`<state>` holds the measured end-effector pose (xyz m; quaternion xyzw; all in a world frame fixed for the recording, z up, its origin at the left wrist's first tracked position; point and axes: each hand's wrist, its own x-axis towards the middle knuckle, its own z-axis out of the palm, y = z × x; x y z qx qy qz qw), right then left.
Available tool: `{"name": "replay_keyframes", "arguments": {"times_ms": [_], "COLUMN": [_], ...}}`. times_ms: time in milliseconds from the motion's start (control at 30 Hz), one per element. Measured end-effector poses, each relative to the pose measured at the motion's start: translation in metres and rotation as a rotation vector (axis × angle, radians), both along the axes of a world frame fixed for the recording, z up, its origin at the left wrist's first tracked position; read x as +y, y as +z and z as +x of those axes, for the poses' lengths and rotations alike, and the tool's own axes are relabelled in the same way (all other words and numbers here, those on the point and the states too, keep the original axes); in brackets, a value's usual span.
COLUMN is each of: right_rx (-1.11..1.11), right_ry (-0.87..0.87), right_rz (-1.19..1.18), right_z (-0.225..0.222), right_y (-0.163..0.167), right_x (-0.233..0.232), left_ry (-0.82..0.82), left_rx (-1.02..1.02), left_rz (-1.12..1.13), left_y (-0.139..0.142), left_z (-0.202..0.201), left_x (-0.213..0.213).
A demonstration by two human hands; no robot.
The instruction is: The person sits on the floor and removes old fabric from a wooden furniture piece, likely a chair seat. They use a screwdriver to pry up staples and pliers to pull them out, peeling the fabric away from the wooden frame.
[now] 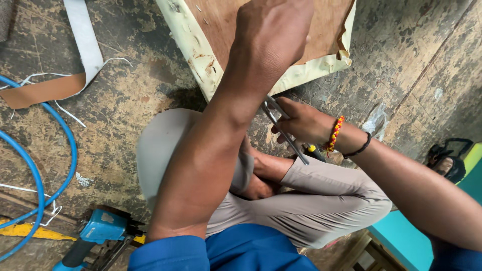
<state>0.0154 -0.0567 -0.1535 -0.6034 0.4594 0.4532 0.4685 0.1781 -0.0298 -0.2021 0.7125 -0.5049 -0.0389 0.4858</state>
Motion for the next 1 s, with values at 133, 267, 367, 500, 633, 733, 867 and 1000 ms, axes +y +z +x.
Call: {"name": "replay_keyframes", "arguments": {"times_ms": [133, 267, 367, 500, 633, 733, 867, 1000], "right_rx": [-0.029, -0.196, -0.456, -0.436, -0.328, -0.394, -0.311, -0.025], "right_ry": [-0.061, 0.186, 0.122, -0.183, -0.198, -0.273, -0.176, -0.087], "right_rz": [-0.017, -0.271, -0.334, -0.174, -0.108, 0.028, 0.042, 0.050], "right_z": [-0.010, -0.049, -0.084, -0.117, -0.130, -0.121, -0.078, -0.027], "right_y": [-0.008, -0.023, -0.039, -0.049, -0.032, -0.017, -0.011, -0.009], "right_x": [0.005, 0.029, 0.055, 0.067, 0.050, 0.038, 0.024, 0.007], "left_ry": [-0.060, -0.062, -0.016, -0.028, 0.009, 0.046, 0.006, 0.063], "left_rx": [0.007, -0.002, -0.003, -0.002, 0.060, 0.053, 0.012, -0.036], "left_rz": [0.209, 0.131, 0.059, 0.073, -0.419, -0.354, -0.012, 0.108], "left_y": [-0.007, -0.017, -0.018, -0.015, -0.015, -0.017, -0.020, -0.023], "left_z": [0.003, -0.001, -0.004, -0.001, 0.002, 0.000, -0.004, -0.005], "left_x": [-0.005, -0.003, 0.001, 0.003, 0.017, 0.016, 0.002, -0.001]}}
